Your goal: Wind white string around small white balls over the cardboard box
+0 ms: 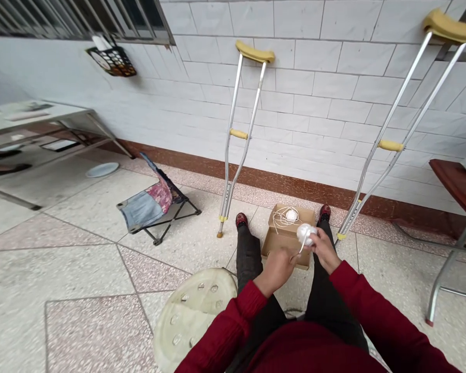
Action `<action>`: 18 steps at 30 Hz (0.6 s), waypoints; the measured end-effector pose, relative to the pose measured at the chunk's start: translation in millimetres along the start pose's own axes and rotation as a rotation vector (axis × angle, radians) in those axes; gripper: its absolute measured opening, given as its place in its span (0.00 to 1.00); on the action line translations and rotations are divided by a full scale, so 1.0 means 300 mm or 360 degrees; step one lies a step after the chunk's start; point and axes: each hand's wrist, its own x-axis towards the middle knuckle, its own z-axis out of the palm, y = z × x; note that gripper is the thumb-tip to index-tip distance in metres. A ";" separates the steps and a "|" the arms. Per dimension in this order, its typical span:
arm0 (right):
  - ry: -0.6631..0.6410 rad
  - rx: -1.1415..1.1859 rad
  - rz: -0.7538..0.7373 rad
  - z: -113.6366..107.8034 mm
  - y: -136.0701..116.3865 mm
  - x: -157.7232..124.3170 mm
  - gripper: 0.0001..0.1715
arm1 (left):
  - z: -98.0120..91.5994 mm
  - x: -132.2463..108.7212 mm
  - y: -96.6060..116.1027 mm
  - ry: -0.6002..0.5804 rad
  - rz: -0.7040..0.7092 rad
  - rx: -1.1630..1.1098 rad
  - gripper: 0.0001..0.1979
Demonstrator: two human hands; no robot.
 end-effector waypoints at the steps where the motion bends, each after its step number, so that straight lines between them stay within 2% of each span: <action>1: -0.0008 0.0047 -0.0066 0.014 -0.038 0.005 0.21 | 0.011 -0.025 -0.001 -0.0011 -0.0036 -0.0112 0.17; 4: -0.0131 0.0131 -0.0198 0.050 -0.142 -0.021 0.20 | 0.047 -0.068 -0.020 -0.0050 -0.0076 -0.0392 0.18; 7: -0.0392 0.0126 -0.0132 0.064 -0.203 -0.105 0.21 | 0.078 -0.057 -0.070 -0.0052 -0.0203 -0.0537 0.18; 9: -0.0564 0.0027 -0.0044 0.058 -0.203 -0.174 0.21 | 0.082 -0.025 -0.111 -0.0067 -0.0264 -0.0547 0.17; 13: -0.0793 -0.0349 0.0057 0.010 -0.109 -0.264 0.23 | 0.023 0.059 -0.158 -0.0048 -0.0118 -0.0302 0.14; 15: -0.0749 -0.0483 0.0091 -0.018 -0.039 -0.268 0.23 | -0.027 0.094 -0.149 0.0008 0.0031 -0.0092 0.13; 18: -0.0555 -0.0555 0.0136 -0.042 0.054 -0.224 0.22 | -0.084 0.122 -0.103 0.0011 0.0218 0.0228 0.13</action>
